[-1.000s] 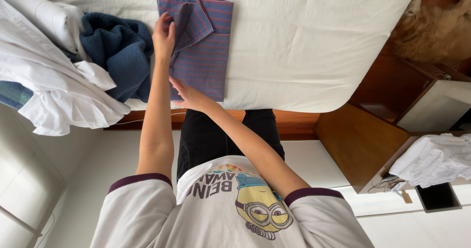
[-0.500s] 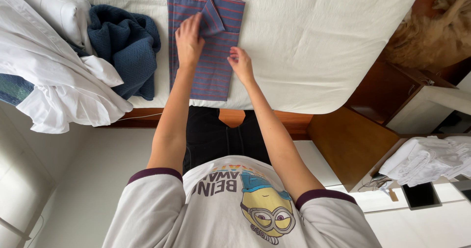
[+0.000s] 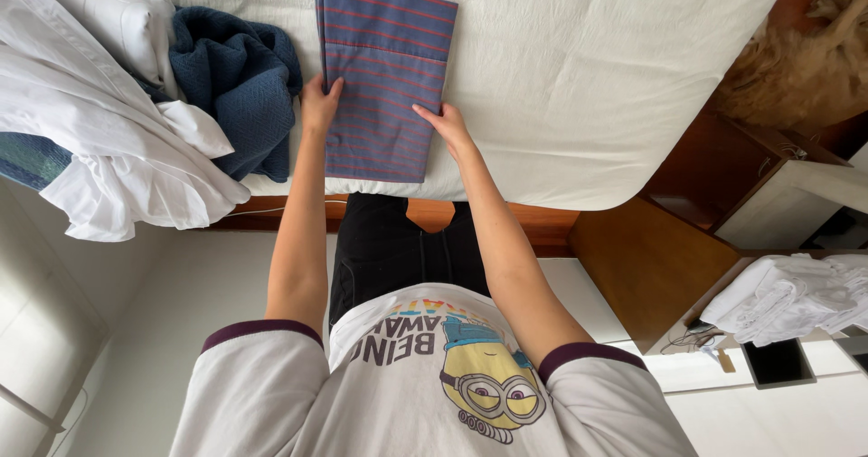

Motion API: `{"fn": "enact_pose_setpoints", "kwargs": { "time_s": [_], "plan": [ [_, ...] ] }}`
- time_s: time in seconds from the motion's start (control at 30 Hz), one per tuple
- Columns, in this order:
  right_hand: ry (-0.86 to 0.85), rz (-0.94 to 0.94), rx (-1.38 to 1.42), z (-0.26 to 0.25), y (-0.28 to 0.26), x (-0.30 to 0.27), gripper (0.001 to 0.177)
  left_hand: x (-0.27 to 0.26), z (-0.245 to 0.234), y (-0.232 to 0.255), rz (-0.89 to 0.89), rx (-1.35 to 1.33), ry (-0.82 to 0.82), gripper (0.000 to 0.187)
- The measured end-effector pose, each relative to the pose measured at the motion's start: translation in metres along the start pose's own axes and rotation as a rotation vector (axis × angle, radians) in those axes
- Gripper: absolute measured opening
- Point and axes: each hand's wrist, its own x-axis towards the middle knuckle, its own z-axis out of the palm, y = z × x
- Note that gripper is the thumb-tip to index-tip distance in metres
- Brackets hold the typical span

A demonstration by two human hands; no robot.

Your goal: The person folds several pieces of bedding, including a white towel, a striped towel, and a patterned towel, on a bed. They then place each folded item onto a stack on a nearby desk.

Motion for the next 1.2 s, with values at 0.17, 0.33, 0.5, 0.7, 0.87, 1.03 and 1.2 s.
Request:
{"fn": "enact_pose_setpoints", "kwargs": {
  "time_s": [0.17,0.33,0.5,0.7,0.87,1.03,1.2],
  "plan": [
    [0.009,-0.209,0.262,-0.027,-0.056,-0.039,0.048,-0.01,-0.04,0.083,-0.135,-0.294,-0.115,0.04],
    [0.041,-0.522,0.283,-0.079,-0.129,-0.076,0.031,0.0,-0.071,0.193,0.069,-0.391,-0.128,0.035],
    [0.174,-0.508,0.183,-0.09,-0.117,-0.069,0.026,-0.007,-0.049,0.178,0.125,-0.444,-0.177,0.027],
    [0.186,0.019,-0.161,-0.055,0.021,-0.043,0.036,-0.078,0.003,0.04,-0.07,0.0,-0.167,0.031],
    [0.121,0.078,-0.243,-0.034,0.087,-0.066,0.04,-0.132,0.004,-0.006,-0.39,0.065,-0.219,0.041],
    [0.14,0.109,-0.251,-0.032,0.08,-0.07,0.052,-0.138,0.005,0.01,0.098,0.232,-0.016,0.042],
    [-0.053,0.173,0.331,-0.036,0.067,-0.084,0.037,-0.146,-0.002,0.032,-0.514,-0.219,-0.228,0.044]
  ]
}}
